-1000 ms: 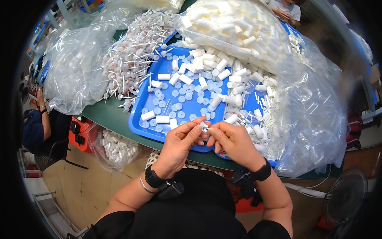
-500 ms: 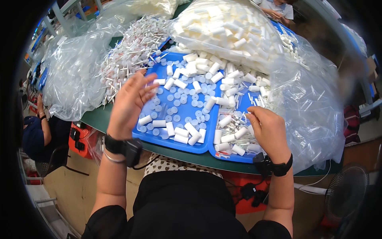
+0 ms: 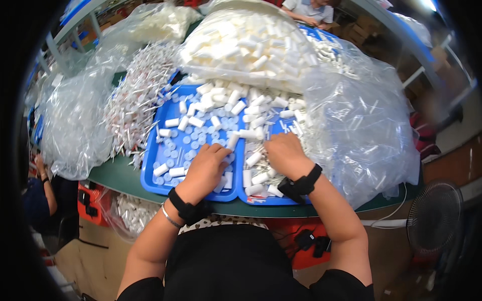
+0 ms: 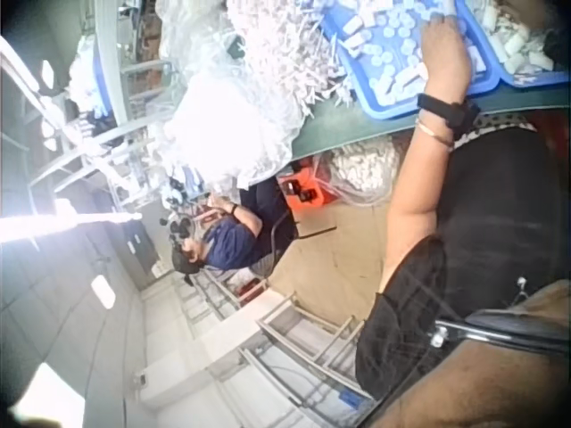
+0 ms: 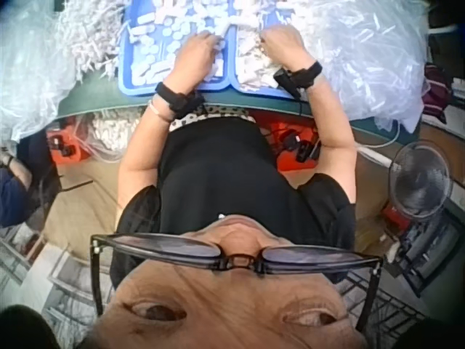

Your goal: The person repeatedly picks up small white cylindrical plastic pieces and thin white sticks from a blue tray. They insert the sticks into the center of the cylinders one by one and place the assembled units back onto the tray. The process is continuous and repetitive throughout the clip.

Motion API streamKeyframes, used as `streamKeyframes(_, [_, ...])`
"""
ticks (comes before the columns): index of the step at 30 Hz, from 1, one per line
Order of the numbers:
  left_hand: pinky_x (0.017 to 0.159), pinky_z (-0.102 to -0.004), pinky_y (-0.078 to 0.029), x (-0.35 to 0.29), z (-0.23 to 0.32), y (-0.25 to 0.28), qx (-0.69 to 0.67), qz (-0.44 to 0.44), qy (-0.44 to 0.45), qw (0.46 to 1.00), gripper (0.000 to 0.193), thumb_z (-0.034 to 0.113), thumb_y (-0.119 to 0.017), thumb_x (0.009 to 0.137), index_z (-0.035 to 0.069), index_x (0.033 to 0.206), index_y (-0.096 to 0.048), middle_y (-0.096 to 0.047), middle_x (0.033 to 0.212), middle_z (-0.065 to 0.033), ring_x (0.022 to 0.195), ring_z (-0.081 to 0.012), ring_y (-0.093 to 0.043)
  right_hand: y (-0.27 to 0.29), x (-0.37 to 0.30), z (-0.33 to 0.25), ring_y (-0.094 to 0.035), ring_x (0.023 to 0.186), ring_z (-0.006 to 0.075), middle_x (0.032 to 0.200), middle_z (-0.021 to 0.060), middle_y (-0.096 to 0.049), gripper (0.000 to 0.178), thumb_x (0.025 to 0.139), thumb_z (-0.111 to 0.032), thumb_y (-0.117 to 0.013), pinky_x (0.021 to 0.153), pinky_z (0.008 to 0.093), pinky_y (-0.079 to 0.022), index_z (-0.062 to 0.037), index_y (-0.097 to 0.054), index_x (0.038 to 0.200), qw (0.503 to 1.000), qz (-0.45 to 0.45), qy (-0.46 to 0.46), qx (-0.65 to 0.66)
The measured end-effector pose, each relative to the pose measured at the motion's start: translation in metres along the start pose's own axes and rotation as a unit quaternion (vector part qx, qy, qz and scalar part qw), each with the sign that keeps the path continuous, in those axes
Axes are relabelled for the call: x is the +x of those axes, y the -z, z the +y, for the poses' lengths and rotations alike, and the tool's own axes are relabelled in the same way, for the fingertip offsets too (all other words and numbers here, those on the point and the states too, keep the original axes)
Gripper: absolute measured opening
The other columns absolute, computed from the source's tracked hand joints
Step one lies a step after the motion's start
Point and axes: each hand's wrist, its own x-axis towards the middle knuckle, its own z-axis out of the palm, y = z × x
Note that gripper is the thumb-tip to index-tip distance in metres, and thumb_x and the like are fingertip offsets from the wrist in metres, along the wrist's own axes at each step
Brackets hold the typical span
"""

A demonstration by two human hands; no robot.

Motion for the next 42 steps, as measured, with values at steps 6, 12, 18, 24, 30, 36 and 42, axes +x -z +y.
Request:
streamKeyframes(6, [0.082, -0.0429, -0.047, -0.003, -0.006, -0.004, -0.018, 0.023, -0.002, 1.0, 0.021, 0.003, -0.068, 0.079, 0.002, 0.099, -0.063, -0.061, 0.092, -0.0134, 0.092, -0.0344, -0.056, 0.018, -0.005, 0.008, -0.062, 0.079, 0.0341, 0.079, 0.0117, -0.064, 0.01, 0.08, -0.017, -0.061, 0.071, 0.046, -0.049, -0.0071, -0.062, 0.08, 0.987, 0.035, -0.012, 0.159])
streamKeyframes(12, [0.062, -0.0382, -0.051, -0.003, -0.012, 0.005, -0.074, 0.107, 0.059, 0.99, 0.014, 0.006, -0.068, 0.086, 0.003, 0.099, -0.065, -0.062, 0.083, -0.0145, 0.068, -0.0284, -0.064, 0.028, -0.011, 0.01, -0.064, 0.07, 0.0263, 0.074, 0.0102, -0.065, 0.02, 0.082, -0.021, -0.076, 0.066, 0.0353, -0.05, -0.006, -0.065, 0.09, 0.959, 0.081, -0.052, 0.266])
streamKeyframes(18, [0.067, -0.0275, -0.055, -0.006, -0.02, 0.024, -0.412, 0.073, 0.241, 0.876, 0.017, 0.012, -0.061, 0.098, -0.002, 0.105, -0.066, -0.068, 0.093, -0.0096, 0.072, -0.0157, -0.067, 0.034, -0.015, 0.001, -0.066, 0.067, 0.0225, 0.077, 0.0128, -0.07, 0.018, 0.085, -0.016, -0.074, 0.064, 0.0305, -0.052, -0.0025, -0.072, 0.097, 0.947, 0.101, -0.068, 0.297])
streamKeyframes(24, [0.084, -0.027, -0.057, -0.021, 0.0, 0.032, -0.673, 0.022, 0.282, 0.683, 0.025, 0.016, -0.062, 0.099, -0.001, 0.116, -0.059, -0.068, 0.109, -0.0117, 0.092, -0.0181, -0.07, 0.043, -0.025, -0.009, -0.068, 0.073, 0.0203, 0.087, 0.0121, -0.072, 0.017, 0.088, -0.012, -0.07, 0.066, 0.03, -0.052, -0.0021, -0.072, 0.102, 0.933, 0.128, -0.057, 0.331])
streamKeyframes(30, [0.08, -0.0221, -0.056, -0.033, 0.017, 0.013, -0.782, -0.023, 0.293, 0.55, 0.034, 0.021, -0.063, 0.098, -0.001, 0.125, -0.058, -0.068, 0.106, -0.0081, 0.089, -0.0128, -0.067, 0.063, -0.034, -0.057, -0.065, 0.065, 0.0228, 0.077, 0.0091, -0.07, 0.011, 0.081, -0.009, -0.076, 0.061, 0.0333, -0.05, -0.0036, -0.071, 0.09, 0.939, 0.152, -0.011, 0.307])
streamKeyframes(36, [0.086, -0.0214, -0.057, -0.037, 0.019, 0.011, -0.822, -0.032, 0.295, 0.486, 0.035, 0.018, -0.059, 0.1, -0.004, 0.127, -0.055, -0.065, 0.107, -0.007, 0.094, -0.0129, -0.066, 0.061, -0.033, -0.068, -0.062, 0.063, 0.0247, 0.072, 0.0071, -0.067, 0.011, 0.078, -0.007, -0.077, 0.06, 0.0357, -0.047, -0.005, -0.07, 0.086, 0.953, 0.192, 0.047, 0.232])
streamKeyframes(42, [0.087, -0.0212, -0.056, -0.038, 0.016, 0.01, -0.835, -0.029, 0.295, 0.464, 0.034, 0.017, -0.059, 0.1, -0.004, 0.127, -0.055, -0.065, 0.107, -0.007, 0.095, -0.0131, -0.066, 0.057, -0.031, -0.068, -0.058, 0.06, 0.024, 0.066, 0.0056, -0.061, 0.013, 0.077, -0.005, -0.077, 0.057, 0.0365, -0.044, -0.0059, -0.069, 0.087, 0.954, 0.228, 0.073, 0.18])
